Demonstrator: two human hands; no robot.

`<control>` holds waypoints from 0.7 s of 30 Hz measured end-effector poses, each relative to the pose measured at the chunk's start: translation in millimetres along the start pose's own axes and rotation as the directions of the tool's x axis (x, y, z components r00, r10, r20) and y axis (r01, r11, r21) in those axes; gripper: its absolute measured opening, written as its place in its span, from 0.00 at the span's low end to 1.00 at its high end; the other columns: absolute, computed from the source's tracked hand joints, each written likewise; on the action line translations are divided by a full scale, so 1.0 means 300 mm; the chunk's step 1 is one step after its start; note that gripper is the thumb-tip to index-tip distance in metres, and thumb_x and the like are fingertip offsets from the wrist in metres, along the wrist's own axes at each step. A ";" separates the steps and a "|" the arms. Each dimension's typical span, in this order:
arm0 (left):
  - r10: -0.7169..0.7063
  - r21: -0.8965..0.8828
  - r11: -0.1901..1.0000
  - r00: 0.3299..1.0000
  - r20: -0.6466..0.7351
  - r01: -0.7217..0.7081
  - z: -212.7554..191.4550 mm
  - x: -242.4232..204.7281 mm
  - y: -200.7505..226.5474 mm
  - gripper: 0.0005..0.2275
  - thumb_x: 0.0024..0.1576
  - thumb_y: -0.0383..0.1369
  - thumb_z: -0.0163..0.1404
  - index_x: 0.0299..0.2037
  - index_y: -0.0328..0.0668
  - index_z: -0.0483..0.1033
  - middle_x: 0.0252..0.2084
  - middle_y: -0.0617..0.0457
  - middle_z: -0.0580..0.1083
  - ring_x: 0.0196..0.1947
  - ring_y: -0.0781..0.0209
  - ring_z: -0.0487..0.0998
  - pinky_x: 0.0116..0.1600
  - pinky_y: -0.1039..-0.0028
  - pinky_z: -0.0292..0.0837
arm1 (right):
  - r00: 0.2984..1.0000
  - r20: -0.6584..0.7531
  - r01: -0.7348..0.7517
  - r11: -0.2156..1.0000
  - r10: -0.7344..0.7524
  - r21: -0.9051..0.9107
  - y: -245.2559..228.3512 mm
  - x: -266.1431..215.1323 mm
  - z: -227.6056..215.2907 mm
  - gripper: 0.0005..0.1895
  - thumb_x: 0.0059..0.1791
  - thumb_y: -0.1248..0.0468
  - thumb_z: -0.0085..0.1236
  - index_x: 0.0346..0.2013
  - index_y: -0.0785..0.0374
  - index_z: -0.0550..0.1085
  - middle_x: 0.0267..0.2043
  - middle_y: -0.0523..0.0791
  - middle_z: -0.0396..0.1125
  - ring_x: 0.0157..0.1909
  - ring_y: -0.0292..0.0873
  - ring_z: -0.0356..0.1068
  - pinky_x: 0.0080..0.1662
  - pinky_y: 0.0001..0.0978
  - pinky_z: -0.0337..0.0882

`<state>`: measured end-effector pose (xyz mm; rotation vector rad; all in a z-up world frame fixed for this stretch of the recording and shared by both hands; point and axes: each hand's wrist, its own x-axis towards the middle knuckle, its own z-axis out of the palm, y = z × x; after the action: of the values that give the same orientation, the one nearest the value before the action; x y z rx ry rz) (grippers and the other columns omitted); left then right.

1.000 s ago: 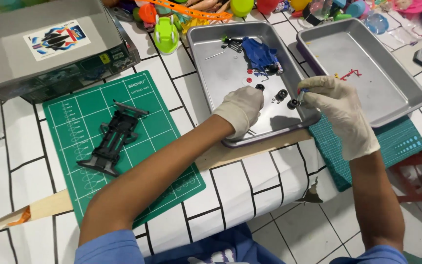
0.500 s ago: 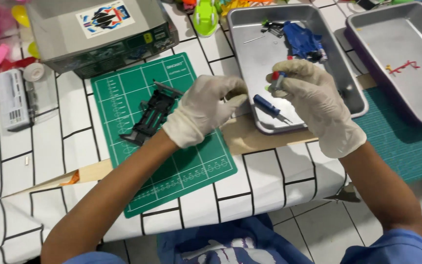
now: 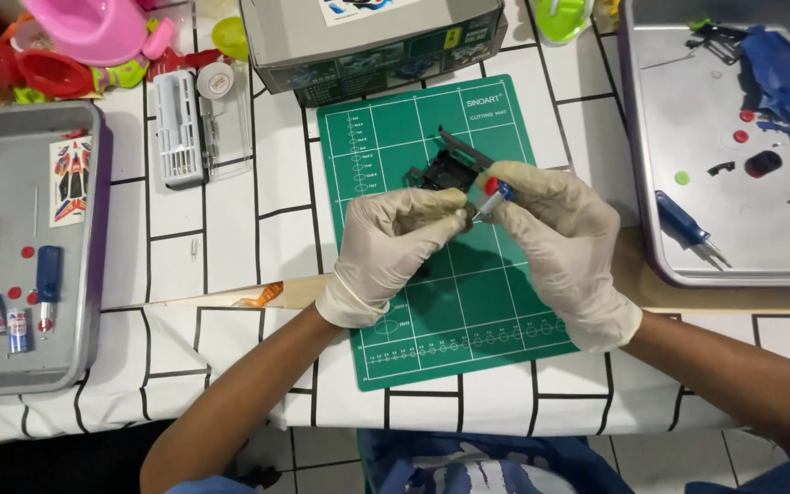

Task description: The person assembles a black plastic model kit on a green cutting mat. They handle small black components, apply glue from a tube to a part, and attach it to the main frame. The person also picks up and places small red and green circular pieces into a metal tray.

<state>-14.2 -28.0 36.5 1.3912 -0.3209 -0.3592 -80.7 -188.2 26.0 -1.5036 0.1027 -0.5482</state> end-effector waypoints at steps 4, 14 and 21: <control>-0.036 -0.011 0.999 0.999 -0.005 0.036 -0.038 -0.004 -0.012 0.11 0.46 0.21 0.65 0.40 0.30 0.84 0.31 0.46 0.83 0.33 0.64 0.84 0.37 0.77 0.84 | 1.000 0.002 0.006 1.000 -0.006 -0.010 0.018 -0.010 0.000 0.19 0.48 0.73 0.64 0.53 0.76 0.72 0.47 0.62 0.74 0.49 0.50 0.77 0.48 0.43 0.82; 0.550 0.292 0.724 0.779 0.302 -0.624 -0.080 -0.001 -0.069 0.10 0.48 0.24 0.69 0.37 0.32 0.82 0.37 0.44 0.82 0.36 0.57 0.87 0.46 0.74 0.89 | 0.949 0.137 -0.312 0.899 0.283 0.307 0.094 -0.039 -0.041 0.15 0.48 0.65 0.65 0.49 0.63 0.76 0.52 0.51 0.75 0.51 0.47 0.79 0.48 0.40 0.85; 0.642 0.401 0.539 0.669 0.375 -0.741 -0.095 0.002 -0.079 0.13 0.49 0.29 0.70 0.40 0.35 0.82 0.37 0.48 0.82 0.32 0.58 0.86 0.37 0.75 0.87 | 0.929 0.245 -0.352 0.866 0.277 0.355 0.115 -0.030 -0.061 0.14 0.48 0.68 0.66 0.47 0.61 0.77 0.55 0.51 0.75 0.55 0.48 0.78 0.56 0.38 0.81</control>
<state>-2.9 -6.0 8.7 1.6297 -1.1751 0.3168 -86.1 -202.4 -11.1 -1.1043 0.0844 -0.1448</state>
